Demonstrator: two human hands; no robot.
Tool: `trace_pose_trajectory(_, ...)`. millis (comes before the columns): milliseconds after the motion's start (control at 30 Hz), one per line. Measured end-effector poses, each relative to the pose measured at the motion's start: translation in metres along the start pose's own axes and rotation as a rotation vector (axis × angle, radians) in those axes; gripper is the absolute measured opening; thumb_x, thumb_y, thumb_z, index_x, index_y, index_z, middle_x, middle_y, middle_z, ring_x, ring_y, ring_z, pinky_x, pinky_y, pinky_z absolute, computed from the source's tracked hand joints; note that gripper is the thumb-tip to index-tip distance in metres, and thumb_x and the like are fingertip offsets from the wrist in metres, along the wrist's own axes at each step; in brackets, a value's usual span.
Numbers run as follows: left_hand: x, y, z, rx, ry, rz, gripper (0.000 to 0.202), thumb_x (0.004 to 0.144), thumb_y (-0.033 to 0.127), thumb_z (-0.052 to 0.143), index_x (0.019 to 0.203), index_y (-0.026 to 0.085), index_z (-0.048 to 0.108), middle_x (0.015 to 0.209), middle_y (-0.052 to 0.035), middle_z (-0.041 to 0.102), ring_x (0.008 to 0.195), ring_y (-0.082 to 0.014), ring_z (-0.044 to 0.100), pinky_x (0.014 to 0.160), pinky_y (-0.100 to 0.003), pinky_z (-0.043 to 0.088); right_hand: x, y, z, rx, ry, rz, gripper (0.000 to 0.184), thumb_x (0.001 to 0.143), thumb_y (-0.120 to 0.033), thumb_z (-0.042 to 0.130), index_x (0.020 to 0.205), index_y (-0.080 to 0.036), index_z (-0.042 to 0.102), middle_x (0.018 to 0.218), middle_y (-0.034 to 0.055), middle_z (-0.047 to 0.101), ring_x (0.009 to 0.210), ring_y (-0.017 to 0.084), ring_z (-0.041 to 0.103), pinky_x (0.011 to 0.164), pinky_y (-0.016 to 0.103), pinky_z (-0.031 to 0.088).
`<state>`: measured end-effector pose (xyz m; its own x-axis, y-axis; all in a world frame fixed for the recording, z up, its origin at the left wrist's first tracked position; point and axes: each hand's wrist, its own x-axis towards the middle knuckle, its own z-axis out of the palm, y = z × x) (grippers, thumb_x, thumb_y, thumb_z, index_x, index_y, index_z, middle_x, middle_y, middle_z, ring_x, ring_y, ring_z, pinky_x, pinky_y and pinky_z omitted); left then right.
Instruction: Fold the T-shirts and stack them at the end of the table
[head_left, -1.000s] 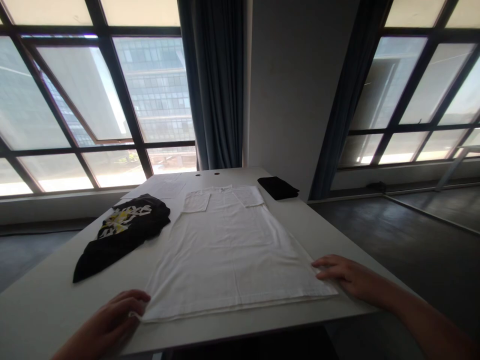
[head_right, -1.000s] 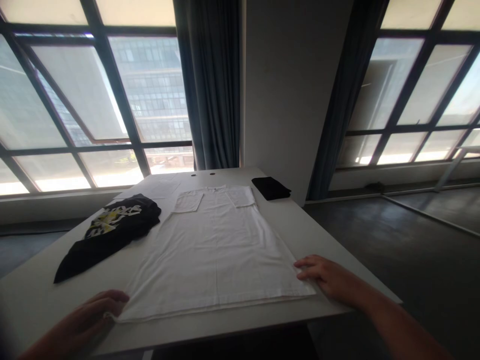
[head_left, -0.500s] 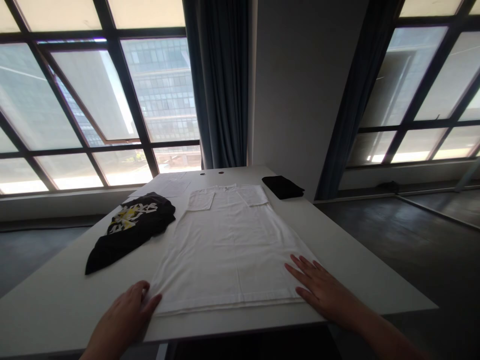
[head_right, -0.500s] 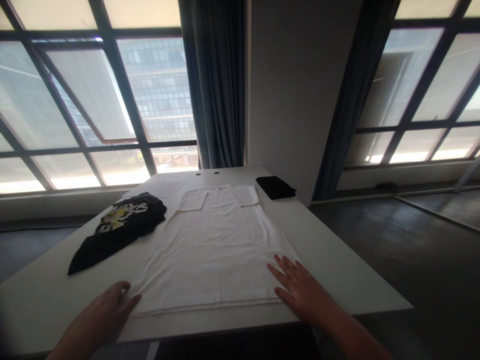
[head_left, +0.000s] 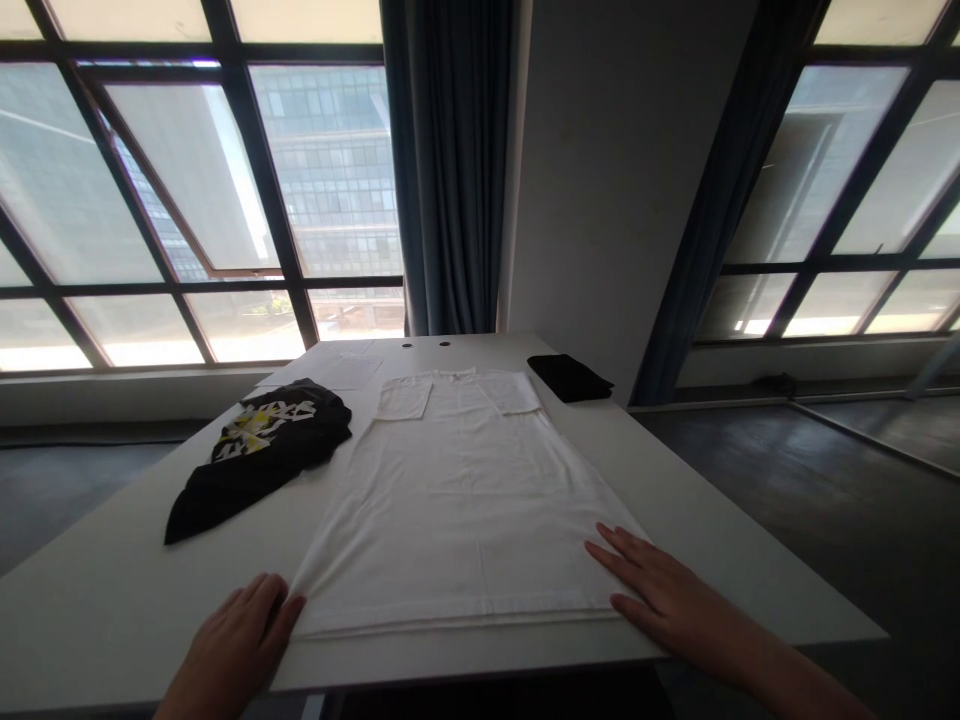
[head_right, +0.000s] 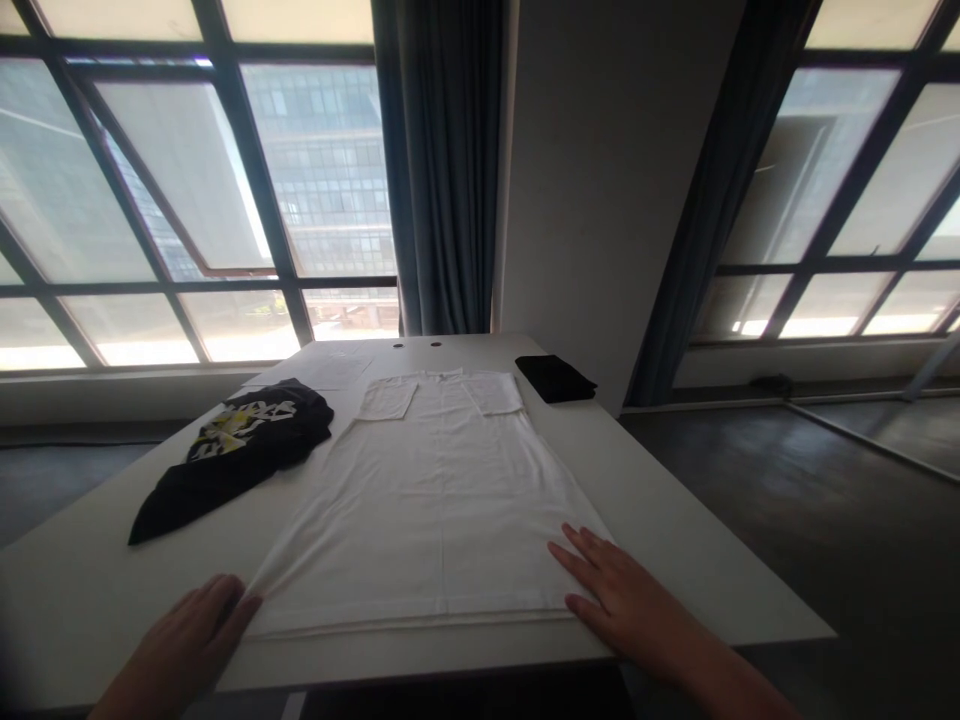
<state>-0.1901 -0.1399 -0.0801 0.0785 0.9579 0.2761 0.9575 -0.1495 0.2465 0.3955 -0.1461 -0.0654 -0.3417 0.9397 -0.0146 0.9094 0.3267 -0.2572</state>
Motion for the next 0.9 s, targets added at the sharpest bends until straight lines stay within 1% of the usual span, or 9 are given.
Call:
trace_pose_trajectory(100,0.0,-0.004,0.002,-0.121,0.001,-0.072,0.026,0.093,0.049,0.043,0.088,0.026,0.056,0.079,-0.0026,0.068,0.076,-0.0231,0.069,0.076,-0.033,0.052,0.011,-0.007,-0.024,-0.007,-0.069,0.027,0.057,0.093,-0.058,0.056,0.145,-0.036,0.06,0.156,0.009,0.05,0.142,0.037,0.048,0.116,0.057,0.04)
trace_pose_trajectory(200,0.003,-0.007,0.001,-0.229,-0.044,-0.159,0.025,0.094,0.051,0.046,0.1,0.027,0.053,0.079,0.001,0.069,0.071,-0.0202,0.07,0.069,-0.028,0.052,0.039,-0.027,-0.053,0.006,-0.135,0.024,0.041,0.092,-0.05,0.056,0.125,-0.03,0.072,0.131,0.012,0.069,0.117,0.034,0.066,0.101,0.05,0.052)
trace_pose_trajectory(300,0.009,-0.007,-0.004,-0.27,-0.072,-0.173,0.028,0.093,0.052,0.048,0.105,0.028,0.055,0.082,0.0016,0.072,0.072,-0.02,0.072,0.069,-0.027,0.052,0.083,-0.049,-0.074,0.001,-0.2,-0.011,0.031,0.091,-0.046,0.057,0.108,-0.027,0.075,0.104,0.0102,0.076,0.094,0.031,0.071,0.084,0.045,0.055)
trace_pose_trajectory(400,0.015,-0.001,-0.011,-0.256,-0.129,-0.165,0.028,0.091,0.053,0.046,0.097,0.028,0.058,0.074,0.0027,0.069,0.069,-0.0196,0.07,0.066,-0.027,0.051,0.138,-0.049,-0.077,-0.075,-0.165,0.002,0.035,0.092,-0.049,0.054,0.107,-0.025,0.075,0.1,0.0113,0.077,0.09,0.032,0.071,0.082,0.045,0.054)
trace_pose_trajectory(500,0.018,0.004,-0.016,-0.245,-0.163,-0.187,0.033,0.089,0.056,0.044,0.094,0.027,0.06,0.068,0.0033,0.066,0.064,-0.0191,0.068,0.063,-0.027,0.049,0.19,-0.019,-0.061,-0.16,0.022,-0.015,0.052,0.095,-0.051,0.046,0.129,-0.019,0.068,0.136,0.0165,0.066,0.124,0.036,0.061,0.106,0.048,0.045)
trace_pose_trajectory(600,0.017,0.005,-0.017,-0.239,-0.171,-0.205,0.035,0.088,0.056,0.044,0.093,0.027,0.061,0.067,0.0029,0.066,0.063,-0.0193,0.067,0.063,-0.028,0.049,0.222,0.028,-0.034,-0.18,0.035,0.113,0.067,0.096,-0.051,0.038,0.149,-0.012,0.051,0.157,0.0188,0.047,0.147,0.035,0.04,0.121,0.05,0.031)
trace_pose_trajectory(700,0.016,0.004,-0.015,-0.232,-0.147,-0.197,0.034,0.089,0.055,0.044,0.091,0.026,0.062,0.068,0.0017,0.067,0.065,-0.0198,0.067,0.064,-0.028,0.049,0.233,0.071,-0.01,-0.191,0.031,0.243,0.078,0.099,-0.055,0.028,0.159,-0.006,0.033,0.168,0.0189,0.024,0.155,0.035,0.022,0.123,0.053,0.024)
trace_pose_trajectory(800,0.014,0.003,-0.012,-0.215,-0.128,-0.194,0.032,0.09,0.052,0.046,0.091,0.026,0.064,0.07,0.0018,0.068,0.065,-0.0194,0.067,0.064,-0.027,0.049,0.239,0.105,0.002,-0.217,0.043,0.329,0.075,0.1,-0.056,0.021,0.163,-0.015,0.028,0.17,0.0113,0.022,0.155,0.034,0.022,0.121,0.058,0.027)
trace_pose_trajectory(900,0.012,0.004,-0.01,-0.173,-0.095,-0.197,0.03,0.092,0.05,0.047,0.091,0.027,0.065,0.071,0.0025,0.069,0.067,-0.0192,0.068,0.065,-0.026,0.05,0.251,0.125,0.005,-0.273,0.113,0.347,0.068,0.101,-0.052,0.022,0.16,-0.023,0.038,0.168,0.0069,0.031,0.154,0.032,0.027,0.118,0.054,0.034)
